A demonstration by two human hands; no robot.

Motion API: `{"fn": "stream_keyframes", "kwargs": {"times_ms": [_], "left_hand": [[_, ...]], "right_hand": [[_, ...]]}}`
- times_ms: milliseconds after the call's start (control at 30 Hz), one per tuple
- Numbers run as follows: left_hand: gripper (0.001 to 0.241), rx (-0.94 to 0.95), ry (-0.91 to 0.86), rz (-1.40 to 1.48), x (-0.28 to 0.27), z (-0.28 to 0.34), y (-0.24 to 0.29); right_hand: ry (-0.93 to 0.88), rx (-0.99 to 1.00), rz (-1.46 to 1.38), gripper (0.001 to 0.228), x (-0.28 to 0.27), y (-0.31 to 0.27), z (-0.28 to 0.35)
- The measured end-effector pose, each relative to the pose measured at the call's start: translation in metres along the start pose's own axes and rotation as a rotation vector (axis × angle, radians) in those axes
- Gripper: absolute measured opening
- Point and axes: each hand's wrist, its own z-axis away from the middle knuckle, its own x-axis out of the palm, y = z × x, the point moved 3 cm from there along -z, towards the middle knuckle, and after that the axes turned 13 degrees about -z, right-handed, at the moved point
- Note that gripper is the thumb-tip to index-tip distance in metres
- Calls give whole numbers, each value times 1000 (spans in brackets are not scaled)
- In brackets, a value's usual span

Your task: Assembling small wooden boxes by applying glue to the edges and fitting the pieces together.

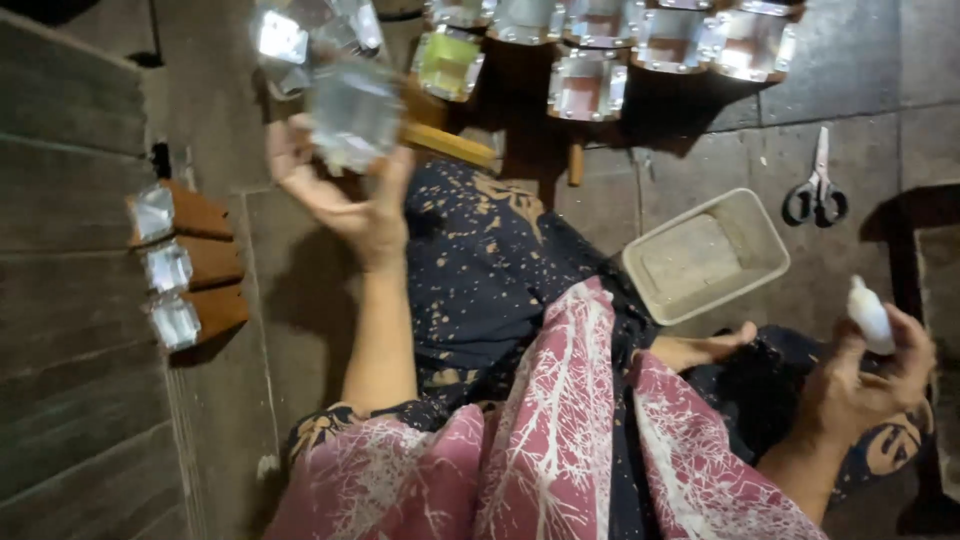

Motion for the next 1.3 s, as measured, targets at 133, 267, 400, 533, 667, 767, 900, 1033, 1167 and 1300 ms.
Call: {"fn": "stream_keyframes", "kwargs": {"times_ms": [133, 267, 400, 533, 667, 767, 900, 1033, 1167, 1300], "left_hand": [[101, -5, 172, -130, -74, -7, -83], [89, 49, 214, -430, -144, 15, -149], [84, 33, 370, -505, -176, 24, -228], [83, -9, 492, -676, -209, 27, -268], [64, -176, 563, -957, -184, 2, -232], [51, -51, 520, -1025, -181, 3, -205], [37, 45, 386, -1056, -177, 6, -218], [36, -4, 370, -1034, -179, 2, -239], [36, 59, 369, -1065, -181, 6, -246], [100, -179, 501, -1428, -158, 18, -248]], "right_hand": [[-14, -83, -29, 24, 3, -5, -2], [-36, 21, -44, 28, 12, -11, 2], [-30, 53, -67, 28, 12, 8, 5], [-67, -53, -2, 28, 3, 8, 17], [-20, 73, 111, 29, 12, 32, 19], [-2, 137, 181, 32, 15, 17, 16], [-15, 225, 162, 30, 20, -2, 8], [-40, 211, 218, 27, 17, 3, 7], [-48, 245, 170, 30, 20, 1, 6], [-62, 251, 175, 32, 23, 0, 5]]}}
